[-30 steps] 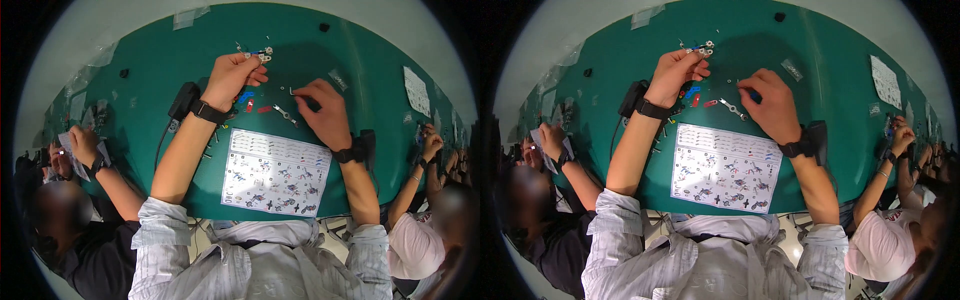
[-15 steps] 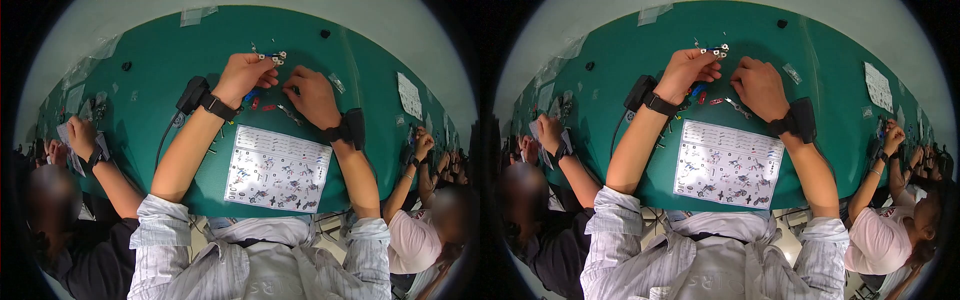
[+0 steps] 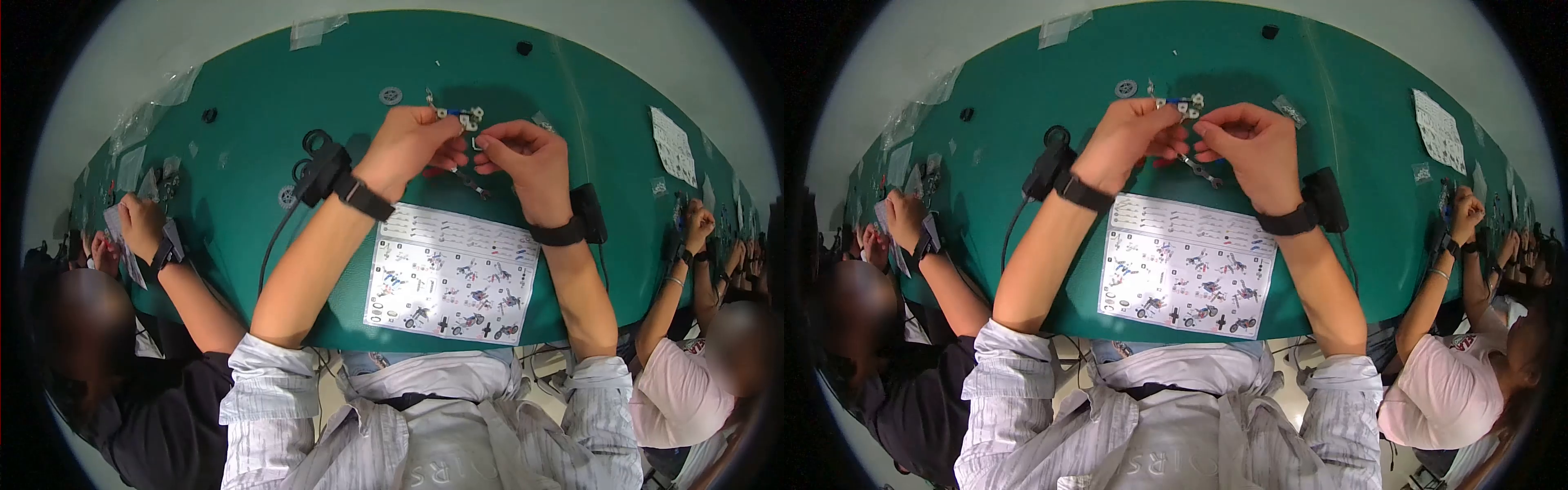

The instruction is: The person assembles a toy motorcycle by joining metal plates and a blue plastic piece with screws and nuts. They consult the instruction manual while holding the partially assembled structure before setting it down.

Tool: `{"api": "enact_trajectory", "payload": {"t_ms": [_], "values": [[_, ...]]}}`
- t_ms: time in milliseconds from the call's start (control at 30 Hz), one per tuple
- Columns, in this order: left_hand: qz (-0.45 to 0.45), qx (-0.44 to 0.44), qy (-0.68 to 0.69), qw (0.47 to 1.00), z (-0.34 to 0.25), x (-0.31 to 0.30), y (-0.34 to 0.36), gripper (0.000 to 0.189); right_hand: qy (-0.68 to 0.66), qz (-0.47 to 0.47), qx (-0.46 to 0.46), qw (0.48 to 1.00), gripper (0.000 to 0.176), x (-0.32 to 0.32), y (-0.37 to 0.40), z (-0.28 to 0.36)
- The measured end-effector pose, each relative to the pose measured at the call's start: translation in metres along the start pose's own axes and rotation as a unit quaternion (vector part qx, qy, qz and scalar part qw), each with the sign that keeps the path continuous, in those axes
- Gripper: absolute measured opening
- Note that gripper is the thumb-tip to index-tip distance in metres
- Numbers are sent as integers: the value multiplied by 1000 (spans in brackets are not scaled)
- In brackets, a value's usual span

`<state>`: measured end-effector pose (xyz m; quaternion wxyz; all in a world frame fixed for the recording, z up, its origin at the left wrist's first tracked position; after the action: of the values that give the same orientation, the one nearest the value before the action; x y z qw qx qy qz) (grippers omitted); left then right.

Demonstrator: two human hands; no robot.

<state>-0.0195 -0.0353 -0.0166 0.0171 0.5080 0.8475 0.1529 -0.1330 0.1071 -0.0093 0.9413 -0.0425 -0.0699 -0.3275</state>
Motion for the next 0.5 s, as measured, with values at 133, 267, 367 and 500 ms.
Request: {"api": "enact_trajectory", "payload": {"t_ms": [133, 267, 367, 500], "values": [[0, 8, 11, 1000, 6, 12, 24, 22, -49, -10, 18, 999, 14, 5, 13, -3], [-26, 17, 2, 1000, 22, 8, 29, 19, -23, 9, 46, 999, 14, 8, 18, -10], [-29, 30, 15, 999, 24, 10, 30, 18, 6, 21, 51, 998, 14, 10, 17, -14], [-36, 20, 11, 999, 24, 14, 31, 18, 48, 10, 30, 998, 14, 10, 18, -16]]}}
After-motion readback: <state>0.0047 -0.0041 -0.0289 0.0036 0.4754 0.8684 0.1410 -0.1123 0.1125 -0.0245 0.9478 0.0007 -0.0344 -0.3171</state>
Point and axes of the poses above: each hand's wrist, its own y-axis away from the middle knuckle, its own x-axis out of the palm, z = x × y, the point moved 3 cm from there along -y, towards the middle knuckle, and after that the axes turned 5 degrees about -y, right-handed, at the moved point
